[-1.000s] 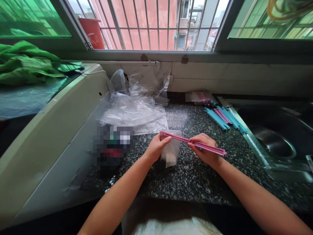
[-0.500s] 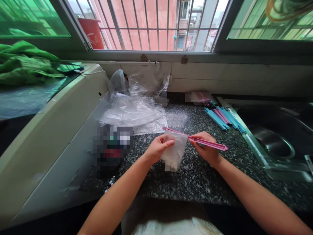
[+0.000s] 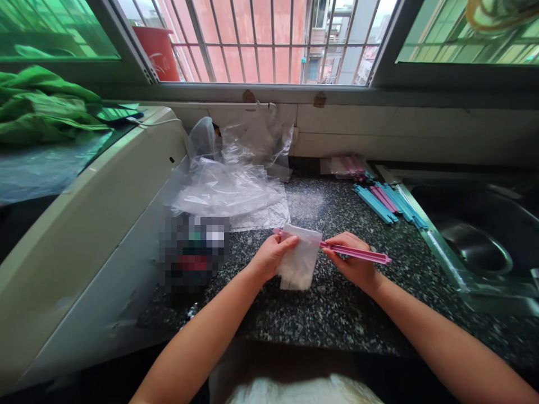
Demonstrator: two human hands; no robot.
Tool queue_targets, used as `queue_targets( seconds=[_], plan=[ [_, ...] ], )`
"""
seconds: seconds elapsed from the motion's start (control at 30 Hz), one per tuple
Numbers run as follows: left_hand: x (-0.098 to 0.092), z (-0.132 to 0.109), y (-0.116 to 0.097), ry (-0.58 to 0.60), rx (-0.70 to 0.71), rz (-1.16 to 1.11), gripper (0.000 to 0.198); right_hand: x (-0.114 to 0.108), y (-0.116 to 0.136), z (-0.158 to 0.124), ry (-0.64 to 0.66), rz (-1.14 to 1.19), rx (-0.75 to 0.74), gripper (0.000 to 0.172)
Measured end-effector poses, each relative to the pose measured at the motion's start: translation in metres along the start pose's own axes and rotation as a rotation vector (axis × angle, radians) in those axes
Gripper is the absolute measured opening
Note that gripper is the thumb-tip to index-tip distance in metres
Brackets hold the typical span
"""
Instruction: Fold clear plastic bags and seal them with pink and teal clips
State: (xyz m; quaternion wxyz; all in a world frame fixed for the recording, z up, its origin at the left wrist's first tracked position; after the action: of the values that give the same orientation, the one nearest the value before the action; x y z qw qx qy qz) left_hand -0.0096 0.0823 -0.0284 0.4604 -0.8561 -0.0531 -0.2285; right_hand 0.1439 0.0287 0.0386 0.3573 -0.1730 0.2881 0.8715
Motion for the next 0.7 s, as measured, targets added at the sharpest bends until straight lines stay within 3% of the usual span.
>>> queue_targets(
  seconds=[0.17,0.4,0.7],
  plan=[
    [0.0004,0.0021,-0.0011,0.011,0.027,0.0,0.036,0.0021,-0.0021,-0.0007,0.035,-0.001,0.01,0.004],
    [-0.004,0.0019,-0.005,-0.093,0.049,-0.039,0.037,-0.0042,0.0002,0.0034,0.021,-0.05,-0.056,0.005],
    [-0.0017,0.0023,-0.0026,-0.061,0.089,0.002,0.038,-0.0059,0.0014,0.003,-0.043,0.064,-0.056,0.007]
  ],
)
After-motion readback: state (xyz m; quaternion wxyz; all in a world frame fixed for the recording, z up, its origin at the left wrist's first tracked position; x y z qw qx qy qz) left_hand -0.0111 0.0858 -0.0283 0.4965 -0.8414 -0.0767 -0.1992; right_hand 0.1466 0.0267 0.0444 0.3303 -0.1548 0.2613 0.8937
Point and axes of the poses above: each hand's wrist, its own z-axis towards the middle knuckle, its own x-axis out of the palm, y = z × x, the point moved 6 cm from there along z, towards the middle knuckle, and after that the axes turned 8 degrees about -y, right-handed, at the moved point
